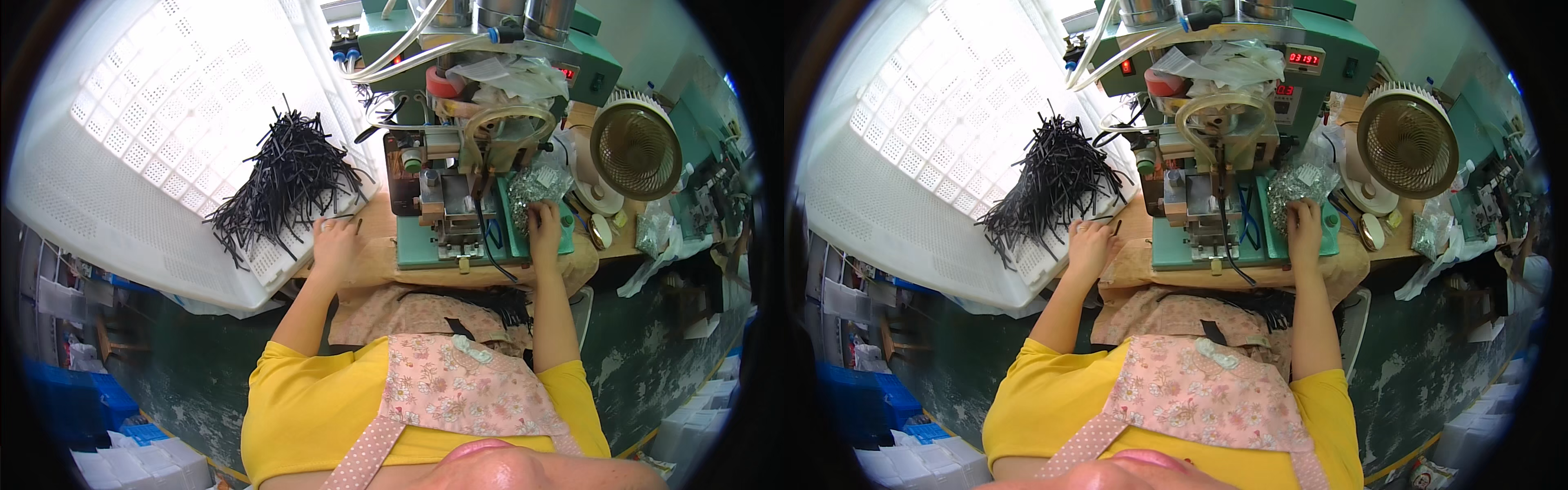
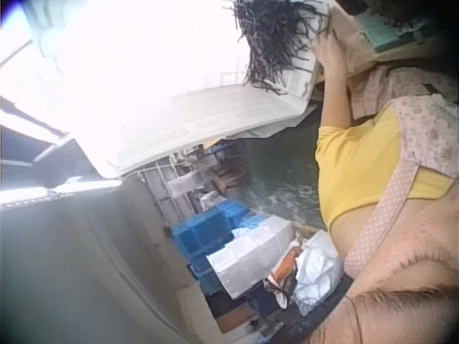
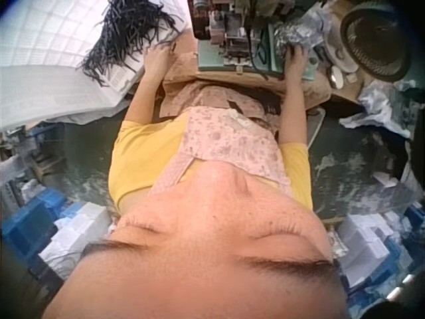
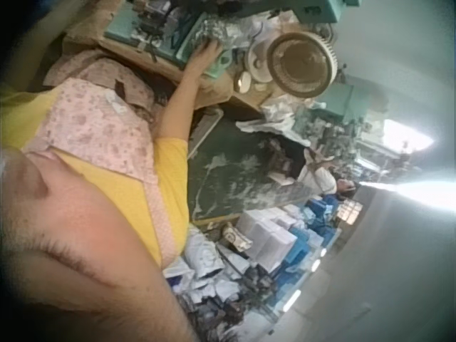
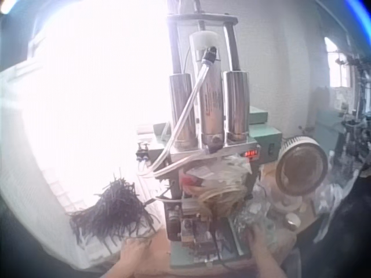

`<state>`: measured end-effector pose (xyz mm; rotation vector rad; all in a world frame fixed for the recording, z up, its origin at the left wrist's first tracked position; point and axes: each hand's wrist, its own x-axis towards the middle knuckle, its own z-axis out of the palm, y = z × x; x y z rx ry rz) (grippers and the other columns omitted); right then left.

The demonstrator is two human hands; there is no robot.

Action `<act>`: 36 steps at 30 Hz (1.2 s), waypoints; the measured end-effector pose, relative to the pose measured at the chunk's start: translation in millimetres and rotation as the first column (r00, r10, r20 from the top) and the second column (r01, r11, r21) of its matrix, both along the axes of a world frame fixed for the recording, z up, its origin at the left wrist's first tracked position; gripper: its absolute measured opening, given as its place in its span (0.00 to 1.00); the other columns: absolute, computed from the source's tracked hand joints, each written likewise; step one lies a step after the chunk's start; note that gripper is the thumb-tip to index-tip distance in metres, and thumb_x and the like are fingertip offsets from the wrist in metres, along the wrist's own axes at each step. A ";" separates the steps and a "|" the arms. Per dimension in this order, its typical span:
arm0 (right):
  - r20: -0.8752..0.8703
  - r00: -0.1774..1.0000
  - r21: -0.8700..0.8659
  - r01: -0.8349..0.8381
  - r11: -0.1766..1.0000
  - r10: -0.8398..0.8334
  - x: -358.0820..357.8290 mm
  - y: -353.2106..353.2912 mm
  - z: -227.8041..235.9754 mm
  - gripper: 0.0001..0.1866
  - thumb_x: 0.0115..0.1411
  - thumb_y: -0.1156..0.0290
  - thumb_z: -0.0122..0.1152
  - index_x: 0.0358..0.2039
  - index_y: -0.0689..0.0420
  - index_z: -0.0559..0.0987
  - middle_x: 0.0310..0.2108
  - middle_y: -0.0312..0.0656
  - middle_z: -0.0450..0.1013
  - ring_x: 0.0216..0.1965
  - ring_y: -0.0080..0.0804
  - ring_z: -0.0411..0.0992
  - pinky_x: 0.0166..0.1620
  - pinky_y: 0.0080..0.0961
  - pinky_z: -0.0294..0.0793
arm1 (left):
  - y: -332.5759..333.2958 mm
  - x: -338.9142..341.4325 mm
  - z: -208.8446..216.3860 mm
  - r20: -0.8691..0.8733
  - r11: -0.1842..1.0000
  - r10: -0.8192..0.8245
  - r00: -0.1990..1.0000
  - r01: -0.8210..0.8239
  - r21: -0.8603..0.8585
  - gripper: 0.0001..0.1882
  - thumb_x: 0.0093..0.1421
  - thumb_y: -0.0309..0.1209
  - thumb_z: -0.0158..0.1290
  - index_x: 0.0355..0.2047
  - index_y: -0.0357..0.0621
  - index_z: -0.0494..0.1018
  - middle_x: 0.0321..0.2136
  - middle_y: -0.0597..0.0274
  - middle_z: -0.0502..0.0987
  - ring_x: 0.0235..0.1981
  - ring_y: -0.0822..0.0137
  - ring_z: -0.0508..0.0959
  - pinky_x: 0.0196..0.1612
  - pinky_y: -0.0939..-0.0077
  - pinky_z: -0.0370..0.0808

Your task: The person repeatedly picks up black cords and small metallic components, inserts the cord into a machine, and secures the component onto the cord. The finished items are placed on a green tray beside the machine.

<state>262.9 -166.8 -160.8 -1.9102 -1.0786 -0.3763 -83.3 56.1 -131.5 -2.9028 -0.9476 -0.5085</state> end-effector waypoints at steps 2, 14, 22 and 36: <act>-0.014 1.000 0.049 0.002 0.999 -0.002 0.8 0.4 -0.6 0.07 0.60 0.79 0.56 0.39 0.59 0.77 0.44 0.44 0.69 0.35 0.40 0.72 0.36 0.29 0.72 | 9.8 -13.1 -14.3 -0.146 0.977 0.110 0.983 -0.079 0.198 0.06 0.54 0.31 0.57 0.28 0.42 0.75 0.30 0.59 0.75 0.41 0.59 0.74 0.57 0.59 0.58; 0.199 0.979 -0.066 0.058 0.996 -0.044 3.0 -2.5 3.2 0.07 0.57 0.76 0.58 0.37 0.56 0.78 0.36 0.43 0.74 0.35 0.43 0.72 0.42 0.34 0.66 | 12.7 20.6 24.5 0.551 0.968 0.174 0.816 -0.040 -0.247 0.10 0.63 0.36 0.52 0.32 0.42 0.72 0.23 0.61 0.79 0.20 0.67 0.77 0.30 0.76 0.71; -0.223 0.974 0.063 -0.025 0.998 0.039 -28.0 4.6 26.0 0.07 0.58 0.74 0.59 0.37 0.59 0.77 0.34 0.42 0.76 0.36 0.40 0.73 0.43 0.32 0.67 | 1.1 22.9 31.2 0.707 0.785 0.337 0.621 0.230 -0.576 0.14 0.67 0.38 0.48 0.44 0.40 0.67 0.25 0.64 0.79 0.20 0.80 0.69 0.26 0.86 0.65; -0.392 0.859 0.238 -0.252 0.938 0.330 -94.0 43.4 103.4 0.11 0.54 0.72 0.65 0.37 0.57 0.75 0.34 0.38 0.75 0.40 0.37 0.72 0.44 0.30 0.68 | -67.9 81.8 79.3 0.769 0.851 -0.387 0.509 0.517 0.086 0.12 0.57 0.22 0.53 0.43 0.38 0.75 0.39 0.57 0.78 0.36 0.64 0.79 0.39 0.76 0.76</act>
